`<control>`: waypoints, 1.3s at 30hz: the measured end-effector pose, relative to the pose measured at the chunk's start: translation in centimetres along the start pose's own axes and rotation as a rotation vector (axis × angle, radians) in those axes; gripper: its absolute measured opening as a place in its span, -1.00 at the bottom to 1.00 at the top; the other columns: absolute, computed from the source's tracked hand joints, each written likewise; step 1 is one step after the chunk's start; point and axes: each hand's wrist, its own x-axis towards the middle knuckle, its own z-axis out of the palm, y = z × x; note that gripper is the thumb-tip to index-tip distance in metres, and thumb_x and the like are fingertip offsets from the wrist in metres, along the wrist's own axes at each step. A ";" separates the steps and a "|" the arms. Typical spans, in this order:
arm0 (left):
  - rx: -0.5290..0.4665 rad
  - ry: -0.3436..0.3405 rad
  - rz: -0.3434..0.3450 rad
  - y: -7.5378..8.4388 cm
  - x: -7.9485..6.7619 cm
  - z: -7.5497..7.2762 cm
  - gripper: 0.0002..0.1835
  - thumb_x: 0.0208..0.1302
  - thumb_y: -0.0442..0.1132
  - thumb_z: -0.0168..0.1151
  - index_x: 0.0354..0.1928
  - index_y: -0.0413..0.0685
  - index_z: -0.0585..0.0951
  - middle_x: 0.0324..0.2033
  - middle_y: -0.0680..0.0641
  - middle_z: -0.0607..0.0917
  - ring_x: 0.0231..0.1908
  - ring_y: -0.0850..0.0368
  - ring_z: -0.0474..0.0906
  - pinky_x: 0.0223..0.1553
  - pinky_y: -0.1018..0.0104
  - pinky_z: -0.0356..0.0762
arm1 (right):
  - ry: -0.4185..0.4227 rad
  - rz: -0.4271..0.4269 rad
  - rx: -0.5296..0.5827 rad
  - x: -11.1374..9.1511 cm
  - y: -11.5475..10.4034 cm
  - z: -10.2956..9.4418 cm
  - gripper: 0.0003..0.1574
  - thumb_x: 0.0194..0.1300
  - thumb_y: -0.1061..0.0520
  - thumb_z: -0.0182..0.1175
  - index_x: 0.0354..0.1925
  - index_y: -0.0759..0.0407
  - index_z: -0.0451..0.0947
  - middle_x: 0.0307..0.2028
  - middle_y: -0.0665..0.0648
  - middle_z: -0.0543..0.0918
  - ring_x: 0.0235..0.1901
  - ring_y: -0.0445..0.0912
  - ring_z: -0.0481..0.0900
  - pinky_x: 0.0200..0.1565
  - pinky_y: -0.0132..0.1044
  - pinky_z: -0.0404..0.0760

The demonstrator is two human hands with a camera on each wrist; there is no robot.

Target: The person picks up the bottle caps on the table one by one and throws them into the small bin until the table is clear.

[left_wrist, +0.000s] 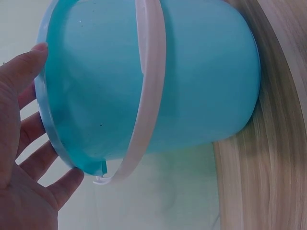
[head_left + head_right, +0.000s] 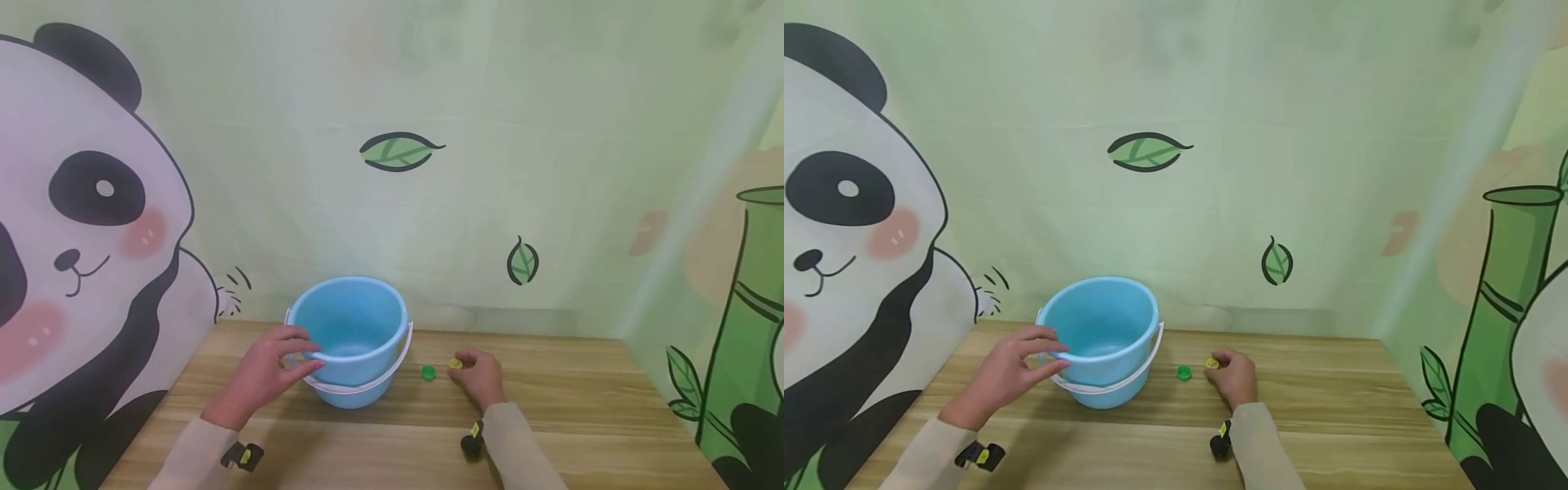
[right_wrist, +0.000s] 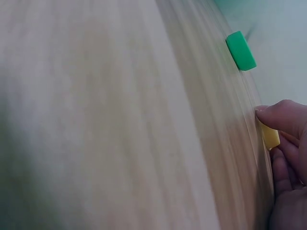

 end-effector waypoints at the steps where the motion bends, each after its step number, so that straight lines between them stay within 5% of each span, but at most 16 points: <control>1: 0.001 -0.001 0.001 0.0 0.0 0.0 -0.75 0.12 -0.08 0.58 -0.15 0.09 0.82 -0.07 0.02 0.73 0.02 0.03 0.63 0.04 0.02 0.75 | -0.001 0.001 0.003 -0.1 0.0 0.0 -0.55 0.03 0.25 0.53 -0.05 0.26 0.72 -0.08 0.27 0.78 -0.05 0.10 0.73 0.10 0.05 0.69; 39: -0.011 -0.007 0.002 -0.2 0.1 0.1 -0.76 0.13 -0.05 0.57 -0.15 0.13 0.82 -0.08 0.05 0.74 0.01 0.06 0.63 0.03 0.04 0.75 | -0.028 0.007 0.049 -0.5 -0.7 -1.3 -0.59 0.10 0.22 0.50 -0.03 0.21 0.72 -0.14 0.18 0.78 -0.15 -0.02 0.70 -0.03 -0.11 0.72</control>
